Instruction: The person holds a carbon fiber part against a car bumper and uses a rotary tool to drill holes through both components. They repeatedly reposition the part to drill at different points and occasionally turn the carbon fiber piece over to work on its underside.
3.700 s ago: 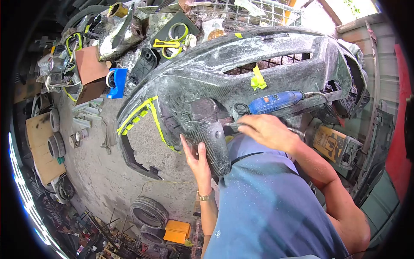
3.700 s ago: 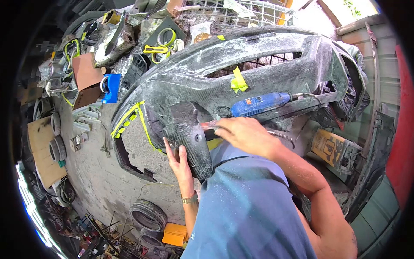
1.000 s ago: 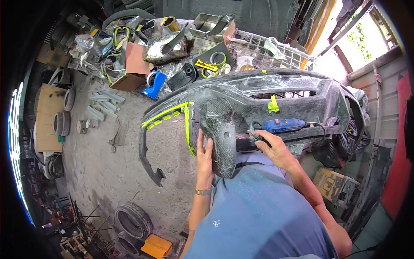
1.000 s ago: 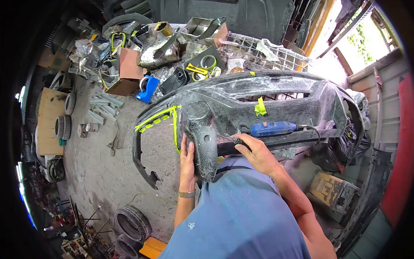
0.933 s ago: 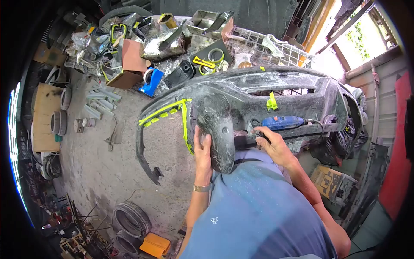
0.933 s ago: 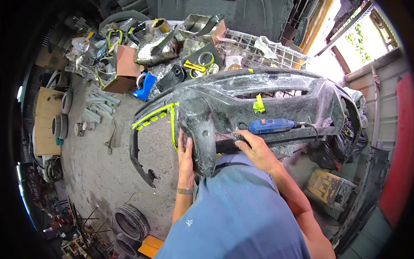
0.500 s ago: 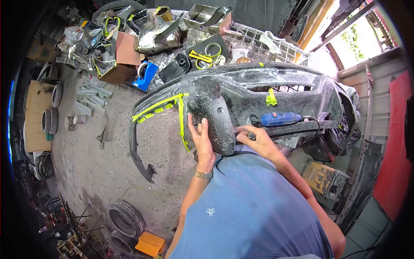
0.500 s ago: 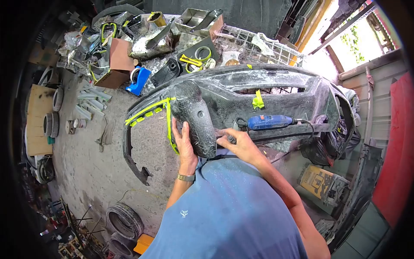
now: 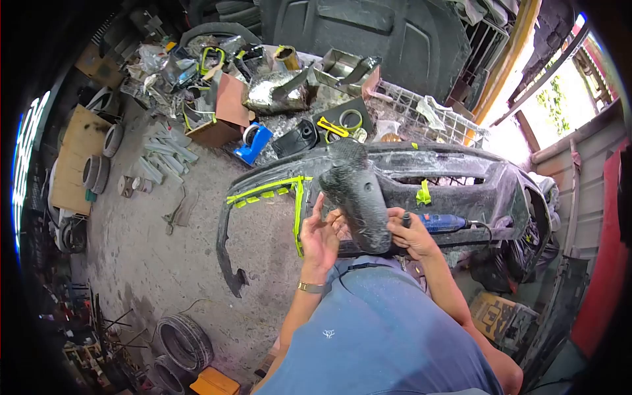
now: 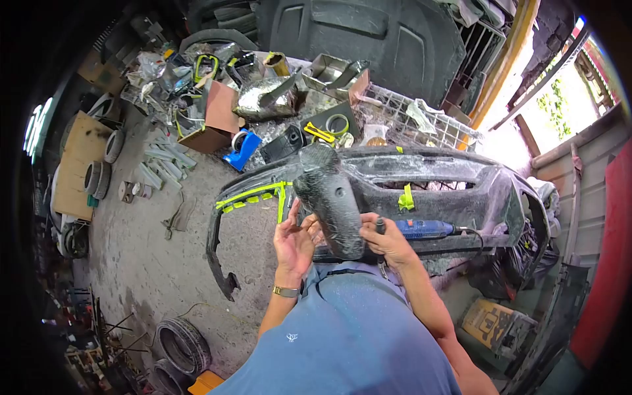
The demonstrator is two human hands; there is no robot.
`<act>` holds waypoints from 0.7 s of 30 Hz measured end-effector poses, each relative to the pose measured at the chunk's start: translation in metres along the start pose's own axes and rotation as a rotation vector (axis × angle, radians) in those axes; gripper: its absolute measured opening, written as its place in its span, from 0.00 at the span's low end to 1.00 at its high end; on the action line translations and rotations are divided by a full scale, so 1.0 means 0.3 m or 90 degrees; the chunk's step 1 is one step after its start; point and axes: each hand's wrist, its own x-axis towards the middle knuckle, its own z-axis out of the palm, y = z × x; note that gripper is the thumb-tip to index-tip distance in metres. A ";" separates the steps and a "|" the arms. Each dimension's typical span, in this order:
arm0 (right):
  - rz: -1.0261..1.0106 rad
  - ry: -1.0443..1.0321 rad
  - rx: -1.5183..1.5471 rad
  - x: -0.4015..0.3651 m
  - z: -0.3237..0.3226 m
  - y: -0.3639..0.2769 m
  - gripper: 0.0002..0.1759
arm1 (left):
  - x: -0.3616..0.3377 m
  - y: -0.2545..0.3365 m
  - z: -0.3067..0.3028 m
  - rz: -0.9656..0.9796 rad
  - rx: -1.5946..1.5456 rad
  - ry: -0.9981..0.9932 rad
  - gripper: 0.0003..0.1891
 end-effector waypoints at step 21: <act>0.139 -0.148 0.013 0.056 -0.261 -0.173 0.15 | 0.002 -0.034 0.179 -0.134 0.260 0.134 0.32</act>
